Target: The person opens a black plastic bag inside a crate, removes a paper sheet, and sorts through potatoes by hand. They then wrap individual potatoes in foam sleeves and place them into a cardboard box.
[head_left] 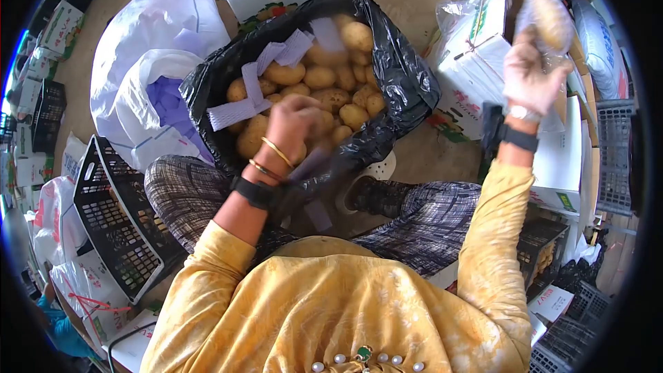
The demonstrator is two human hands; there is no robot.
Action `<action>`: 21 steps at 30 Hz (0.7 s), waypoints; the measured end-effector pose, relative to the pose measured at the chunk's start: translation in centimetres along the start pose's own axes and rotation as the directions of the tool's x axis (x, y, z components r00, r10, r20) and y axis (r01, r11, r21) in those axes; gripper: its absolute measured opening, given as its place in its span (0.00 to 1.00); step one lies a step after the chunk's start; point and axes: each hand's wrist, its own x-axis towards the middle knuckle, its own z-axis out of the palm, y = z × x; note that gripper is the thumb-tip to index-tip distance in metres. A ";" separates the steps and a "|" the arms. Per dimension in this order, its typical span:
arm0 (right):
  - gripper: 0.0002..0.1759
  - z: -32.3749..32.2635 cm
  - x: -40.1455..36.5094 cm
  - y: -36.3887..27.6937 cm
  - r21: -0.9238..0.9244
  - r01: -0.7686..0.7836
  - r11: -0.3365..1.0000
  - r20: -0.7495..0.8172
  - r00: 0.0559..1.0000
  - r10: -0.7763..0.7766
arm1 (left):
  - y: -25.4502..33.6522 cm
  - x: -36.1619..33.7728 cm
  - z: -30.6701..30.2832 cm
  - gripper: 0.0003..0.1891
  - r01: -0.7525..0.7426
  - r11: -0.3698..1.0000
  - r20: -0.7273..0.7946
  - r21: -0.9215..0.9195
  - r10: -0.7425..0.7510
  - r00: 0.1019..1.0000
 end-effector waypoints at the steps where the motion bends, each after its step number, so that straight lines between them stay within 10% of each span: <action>1: 0.44 1.5 1.2 -0.3 -0.085 0.189 0.978 -0.323 0.924 -0.207 | -0.2 1.5 -1.3 0.06 -0.036 0.996 -0.152 0.078 0.047 0.987; 2: 0.32 -2.8 1.9 -1.4 -0.011 0.006 1.000 -0.073 0.997 -0.006 | -0.5 3.1 -3.1 0.06 -0.092 0.975 -0.179 0.204 0.130 0.975; 4: 0.19 0.7 1.9 7.3 -0.416 -0.056 0.908 -0.556 0.806 -0.205 | -1.4 6.1 -5.2 0.08 -0.072 0.862 -0.219 0.502 0.208 0.953; 5: 0.09 0.0 0.9 11.1 -0.422 -0.230 0.877 -0.458 0.889 0.013 | -1.5 7.0 -5.7 0.09 -0.077 0.823 -0.167 0.563 0.205 0.965; 7: 0.14 0.5 -1.2 18.4 -0.849 -0.417 0.325 -0.368 0.907 0.203 | -1.0 7.7 -5.9 0.10 -0.071 0.776 -0.116 0.626 0.183 0.976; 8: 0.23 -0.7 -1.7 21.2 -0.962 -0.257 -0.087 -0.269 0.857 0.440 | -0.2 7.7 -5.8 0.10 -0.057 0.733 -0.175 0.678 0.236 0.956; 11: 0.36 -1.6 -4.4 29.4 -0.778 -0.037 -0.627 -0.544 0.538 0.644 | 0.4 8.5 -7.4 0.09 -0.029 0.615 -0.272 0.788 0.389 0.880; 12: 0.36 -1.6 -4.7 31.1 -0.734 -0.034 -0.678 -0.626 0.420 0.657 | 0.5 8.7 -8.2 0.08 -0.012 0.546 -0.302 0.838 0.481 0.823; 13: 0.39 -3.6 -6.6 32.7 -0.765 0.030 -0.643 -0.533 0.531 0.659 | 0.6 9.0 -9.1 0.14 0.043 0.498 -0.314 0.866 0.475 0.822; 18: 0.30 -7.0 -5.7 33.7 -0.710 -0.130 -0.692 -0.668 0.436 0.603 | -0.3 10.1 -9.3 0.25 0.289 0.326 -0.407 0.900 0.392 0.825; 21: 0.33 -13.2 -6.4 33.9 -0.705 -0.511 -0.492 -0.707 0.444 0.551 | -1.7 10.6 -10.0 0.24 0.248 0.204 -0.320 0.947 0.530 0.785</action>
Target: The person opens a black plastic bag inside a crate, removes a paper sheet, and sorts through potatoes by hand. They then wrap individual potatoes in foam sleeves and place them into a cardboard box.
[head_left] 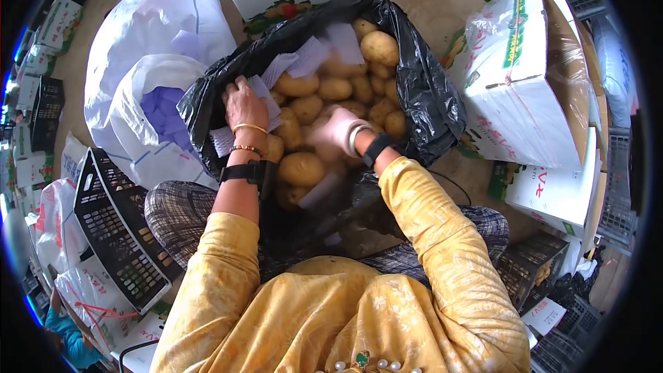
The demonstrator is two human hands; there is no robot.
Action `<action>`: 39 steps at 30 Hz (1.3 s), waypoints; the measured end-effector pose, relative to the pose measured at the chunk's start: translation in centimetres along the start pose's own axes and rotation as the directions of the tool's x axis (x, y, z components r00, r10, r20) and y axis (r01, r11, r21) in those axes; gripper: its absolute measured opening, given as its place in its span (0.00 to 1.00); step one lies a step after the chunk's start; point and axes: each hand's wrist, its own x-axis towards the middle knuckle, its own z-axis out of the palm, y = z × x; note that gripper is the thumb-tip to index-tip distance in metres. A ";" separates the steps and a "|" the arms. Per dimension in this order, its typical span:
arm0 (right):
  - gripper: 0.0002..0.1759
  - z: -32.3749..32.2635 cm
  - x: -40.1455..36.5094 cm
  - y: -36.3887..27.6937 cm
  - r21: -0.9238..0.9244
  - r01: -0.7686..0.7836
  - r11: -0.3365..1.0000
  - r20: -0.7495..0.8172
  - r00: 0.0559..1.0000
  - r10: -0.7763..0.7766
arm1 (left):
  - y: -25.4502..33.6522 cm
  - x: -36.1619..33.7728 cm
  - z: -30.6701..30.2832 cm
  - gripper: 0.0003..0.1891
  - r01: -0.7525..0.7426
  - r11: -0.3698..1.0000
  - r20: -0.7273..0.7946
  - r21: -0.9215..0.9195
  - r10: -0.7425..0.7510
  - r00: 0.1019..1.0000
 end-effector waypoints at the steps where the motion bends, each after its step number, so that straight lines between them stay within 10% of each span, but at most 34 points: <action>1: 0.34 0.0 1.3 1.5 0.249 0.030 0.968 -0.013 1.000 -0.027 | 0.0 0.2 -0.2 0.24 -0.004 1.000 -0.005 -0.007 0.004 1.000; 4: 0.28 -5.6 -7.0 -3.7 0.933 0.194 0.302 -0.050 0.903 -0.426 | -0.5 -0.3 -1.1 0.18 0.099 0.995 0.109 0.031 -0.102 0.989; 7: 0.29 -8.1 -12.2 -6.2 0.954 0.104 -0.281 -0.249 0.797 -0.550 | -0.5 -0.7 -2.4 0.13 0.110 0.992 0.113 -0.058 -0.103 0.988; 10: 0.30 -8.0 -14.5 -4.8 0.930 0.152 -0.335 -0.329 0.752 -0.571 | 1.0 -1.8 -4.1 0.10 0.190 0.816 0.109 -0.546 -0.156 0.982; 15: 0.45 -6.0 -19.1 -3.9 0.750 0.166 -0.640 -0.545 0.704 -0.455 | 0.6 -1.2 -4.4 0.15 0.032 0.967 -0.085 -0.252 -0.055 0.995; 18: 0.41 -5.2 -20.7 -1.6 0.881 0.215 -0.422 -0.404 0.807 -0.431 | -0.7 0.7 -0.2 0.18 0.069 0.993 0.188 0.097 -0.086 0.978; 21: 0.43 -4.3 -22.8 -1.4 0.767 0.028 -0.641 -0.439 0.752 -0.491 | -2.0 1.9 1.8 0.14 0.052 0.998 0.111 0.025 -0.055 0.992; 25: 0.36 -4.6 -22.3 -0.4 0.842 0.414 -0.346 -0.520 0.794 -0.314 | 3.1 -0.9 -4.3 0.11 -0.003 0.913 0.108 -0.407 0.052 0.993; 26: 0.37 -4.1 -22.1 -1.1 0.812 0.483 -0.328 -0.577 0.752 -0.318 | 4.4 -2.3 -4.4 0.14 -0.204 0.884 -0.054 -0.422 0.200 0.978; 29: 0.43 -3.0 -21.6 -2.6 0.786 0.588 -0.189 -0.610 0.690 -0.391 | 8.4 -8.7 -8.6 0.15 -0.091 0.484 0.056 -0.870 0.280 0.958; 31: 0.43 -2.3 -21.2 -2.0 0.753 0.651 0.092 -0.558 0.707 -0.435 | 8.1 -11.3 -10.6 0.12 0.006 0.467 0.147 -0.884 0.265 0.953; 34: 0.45 -2.6 -21.5 -2.0 0.689 0.702 0.182 -0.562 0.675 -0.478 | 6.5 -12.1 -11.8 0.05 0.460 -0.276 0.365 -0.844 0.334 0.869; 36: 0.46 -2.6 -21.9 -1.7 0.708 0.685 0.173 -0.524 0.674 -0.521 | 5.4 -12.0 -11.6 0.07 0.309 -0.071 0.266 -0.948 0.353 0.897; 39: 0.42 -2.7 -22.8 -1.9 0.840 0.542 0.010 -0.447 0.704 -0.551 | 5.8 -12.0 -12.3 0.14 0.523 -0.246 0.432 -0.816 0.341 0.835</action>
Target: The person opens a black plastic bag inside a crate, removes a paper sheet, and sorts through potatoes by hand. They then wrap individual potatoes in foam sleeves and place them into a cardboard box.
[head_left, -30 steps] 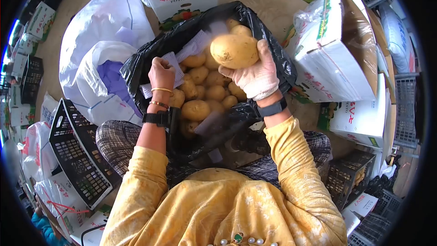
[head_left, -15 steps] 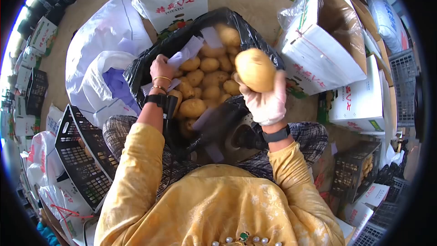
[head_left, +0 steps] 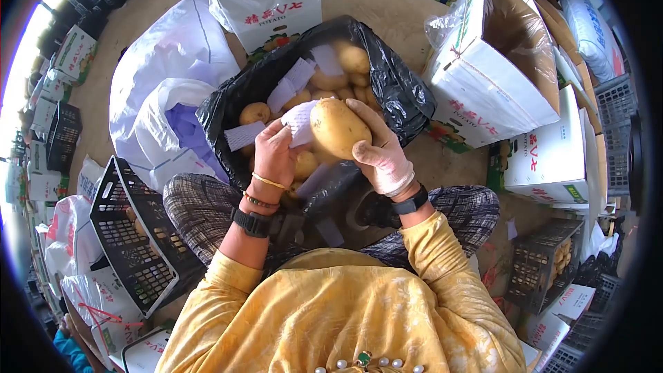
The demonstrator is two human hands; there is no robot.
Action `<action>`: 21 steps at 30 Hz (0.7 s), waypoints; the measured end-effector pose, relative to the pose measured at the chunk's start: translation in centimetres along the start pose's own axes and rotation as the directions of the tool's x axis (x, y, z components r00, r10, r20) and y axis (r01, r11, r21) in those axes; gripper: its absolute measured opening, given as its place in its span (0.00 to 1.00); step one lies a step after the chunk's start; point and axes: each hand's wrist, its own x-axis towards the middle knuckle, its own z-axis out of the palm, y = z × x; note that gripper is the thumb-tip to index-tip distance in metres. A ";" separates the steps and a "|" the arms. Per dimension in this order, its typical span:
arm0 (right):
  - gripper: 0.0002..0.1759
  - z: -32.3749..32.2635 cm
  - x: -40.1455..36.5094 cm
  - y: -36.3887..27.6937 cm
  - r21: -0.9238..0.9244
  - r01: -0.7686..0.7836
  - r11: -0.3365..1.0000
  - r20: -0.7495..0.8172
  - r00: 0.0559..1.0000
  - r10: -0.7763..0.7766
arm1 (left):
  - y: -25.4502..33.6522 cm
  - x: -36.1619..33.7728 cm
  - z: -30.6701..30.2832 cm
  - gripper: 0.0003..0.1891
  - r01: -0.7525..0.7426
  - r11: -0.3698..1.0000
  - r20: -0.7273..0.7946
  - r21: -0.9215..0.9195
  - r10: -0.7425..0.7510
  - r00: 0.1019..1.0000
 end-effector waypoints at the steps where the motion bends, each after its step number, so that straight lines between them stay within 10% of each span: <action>1: 0.42 0.2 -0.1 -0.1 -0.002 0.002 1.000 0.002 1.000 -0.002 | -0.2 0.1 -0.1 0.13 0.020 0.995 -0.027 -0.097 -0.023 0.999; 3: 0.43 0.6 -0.2 -0.1 0.062 -0.009 0.998 -0.073 0.997 0.014 | -0.6 -0.1 0.0 0.12 0.038 0.980 -0.050 -0.197 -0.048 0.998; 5: 0.44 1.2 -0.1 0.6 -0.226 0.079 0.971 -0.131 0.985 -0.111 | -0.7 -1.3 1.8 0.09 -0.134 0.888 -0.197 0.440 0.241 0.950; 6: 0.44 1.5 -0.1 1.2 -0.493 0.143 0.858 -0.150 0.958 -0.245 | -1.2 -1.9 2.4 0.09 -0.376 0.472 0.076 0.797 0.540 0.838; 10: 0.45 0.4 0.6 3.5 -0.738 0.122 0.663 -0.153 0.927 -0.342 | -2.3 -3.2 3.9 0.10 -0.439 0.324 0.157 0.838 0.627 0.763; 13: 0.37 -0.3 0.9 2.2 -0.372 -0.052 0.927 -0.242 0.969 -0.043 | -1.8 -2.4 2.6 0.07 0.116 0.945 -0.205 0.307 -0.054 0.977; 14: 0.34 -0.9 0.8 1.7 -0.300 -0.101 0.949 -0.262 0.965 0.019 | -1.4 -1.8 1.6 0.09 0.116 0.987 -0.011 -0.107 -0.118 0.993; 17: 0.34 -1.7 -0.3 -0.5 -0.182 -0.223 0.958 -0.181 0.965 0.190 | 0.3 -0.4 0.6 0.15 0.316 0.781 0.291 -0.538 -0.179 0.940; 21: 0.50 -1.2 -0.4 0.3 0.023 -0.206 0.978 0.035 0.978 0.205 | -1.7 2.2 -1.3 0.11 0.280 0.904 0.017 -0.324 -0.291 0.957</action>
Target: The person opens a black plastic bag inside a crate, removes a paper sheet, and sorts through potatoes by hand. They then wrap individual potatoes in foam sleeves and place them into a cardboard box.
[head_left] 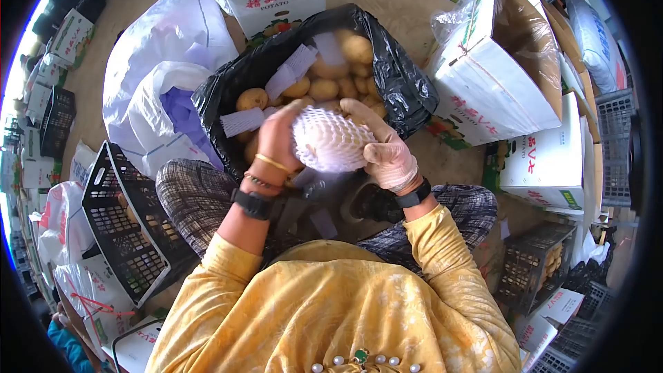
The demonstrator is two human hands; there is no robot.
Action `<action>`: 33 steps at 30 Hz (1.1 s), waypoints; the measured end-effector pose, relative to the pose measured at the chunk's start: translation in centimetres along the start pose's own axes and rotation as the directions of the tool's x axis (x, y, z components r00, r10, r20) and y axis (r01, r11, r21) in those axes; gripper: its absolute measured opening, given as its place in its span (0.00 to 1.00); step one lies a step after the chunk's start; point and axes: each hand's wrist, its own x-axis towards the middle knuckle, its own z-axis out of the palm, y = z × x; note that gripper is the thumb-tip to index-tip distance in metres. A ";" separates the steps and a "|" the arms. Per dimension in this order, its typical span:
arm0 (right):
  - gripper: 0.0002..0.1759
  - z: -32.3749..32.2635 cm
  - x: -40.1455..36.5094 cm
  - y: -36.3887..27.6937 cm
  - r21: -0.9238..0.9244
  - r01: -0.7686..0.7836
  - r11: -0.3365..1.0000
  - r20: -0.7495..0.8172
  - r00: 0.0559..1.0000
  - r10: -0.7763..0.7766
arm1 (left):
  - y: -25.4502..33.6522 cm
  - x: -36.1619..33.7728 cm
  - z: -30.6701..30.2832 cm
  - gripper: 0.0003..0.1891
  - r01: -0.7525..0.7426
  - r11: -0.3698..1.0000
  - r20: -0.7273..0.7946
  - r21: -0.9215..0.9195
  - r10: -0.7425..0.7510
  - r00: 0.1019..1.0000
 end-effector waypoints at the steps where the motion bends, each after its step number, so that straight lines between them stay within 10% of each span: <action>1: 0.54 0.4 0.1 0.3 0.114 0.045 0.992 0.051 0.997 -0.051 | -1.4 1.5 -1.7 0.13 0.002 0.983 0.003 0.181 -0.002 1.000; 5: 0.54 -0.7 -0.6 -1.4 0.239 -0.128 0.962 0.145 0.985 0.095 | -7.5 3.3 -3.0 0.25 0.176 0.974 0.362 -0.143 -0.114 0.925; 9: 0.46 -1.4 -0.1 -6.6 0.088 -0.070 0.994 0.092 0.994 0.062 | -6.2 3.4 1.5 0.15 -0.034 0.856 0.071 0.517 -0.003 0.997; 11: 0.37 -4.9 -0.2 -10.4 0.222 0.159 0.962 -0.234 0.967 -0.106 | -2.3 3.5 3.3 0.10 -0.142 0.266 0.122 0.954 0.088 0.989; 13: 0.41 -2.5 2.0 -17.7 -0.247 0.459 0.853 -0.618 0.604 -0.504 | 1.0 4.4 1.2 0.14 -0.278 -0.417 0.399 0.865 0.237 0.886; 14: 0.39 -6.3 2.2 -22.7 -0.146 0.630 0.763 -0.534 0.599 -0.597 | 3.2 3.6 0.7 0.13 -0.155 -0.686 0.414 0.711 0.231 0.881; 15: 0.38 -10.0 2.1 -27.2 0.017 0.735 0.678 -0.450 0.611 -0.651 | 5.4 3.7 -1.2 0.12 -0.213 -0.682 0.504 0.699 0.259 0.824; 16: 0.36 -11.9 2.4 -29.8 0.067 0.774 0.630 -0.442 0.589 -0.676 | 7.1 3.2 -1.1 0.13 0.086 -0.717 0.154 0.692 0.262 0.953; 19: 0.29 -11.4 6.6 -27.0 -0.155 0.710 0.687 -0.658 0.444 -0.608 | 8.5 2.3 -3.5 0.13 0.321 -0.734 -0.084 0.598 0.341 0.936; 21: 0.17 -9.2 10.5 -19.0 -0.368 0.443 0.818 -0.564 0.594 -0.574 | 8.3 2.9 -5.3 0.14 0.367 -0.737 -0.203 0.568 0.307 0.930; 22: 0.11 -8.0 12.0 -14.4 -0.558 0.233 0.796 -0.302 0.837 -0.457 | 8.1 3.4 -6.5 0.14 0.368 -0.734 -0.216 0.571 0.298 0.930; 25: 0.18 -5.8 15.3 -2.7 -0.997 0.081 -0.015 0.080 0.994 0.071 | 8.3 4.3 -8.8 0.13 0.373 -0.701 -0.296 0.608 0.236 0.926; 26: 0.19 -6.6 16.2 1.6 -0.941 0.157 -0.301 0.067 0.955 0.290 | 8.2 4.0 -9.0 0.12 0.369 -0.690 -0.287 0.623 0.238 0.928; 27: 0.20 -5.7 17.1 4.7 -0.851 -0.020 -0.525 -0.327 0.803 0.498 | 8.4 3.9 -9.4 0.11 0.368 -0.678 -0.277 0.636 0.244 0.929; 29: 0.20 -12.6 16.4 14.3 -0.676 0.380 -0.631 -0.301 0.639 0.707 | 9.0 3.8 -9.8 0.09 0.308 -0.661 -0.177 0.684 0.260 0.949; 30: 0.17 -12.2 14.4 15.6 -0.746 0.229 -0.625 -0.110 0.884 0.455 | 9.0 3.3 -9.8 0.10 0.201 -0.654 0.002 0.729 0.296 0.955; 32: 0.14 -10.0 14.8 15.4 -0.711 0.087 -0.698 -0.223 0.913 0.342 | 8.7 4.0 -10.3 0.21 0.204 -0.677 0.239 0.707 0.501 0.832; 33: 0.15 -9.4 14.9 14.4 -0.754 0.086 -0.651 -0.174 0.930 0.324 | 9.4 3.9 -8.9 0.19 0.195 -0.541 0.096 0.818 0.463 0.881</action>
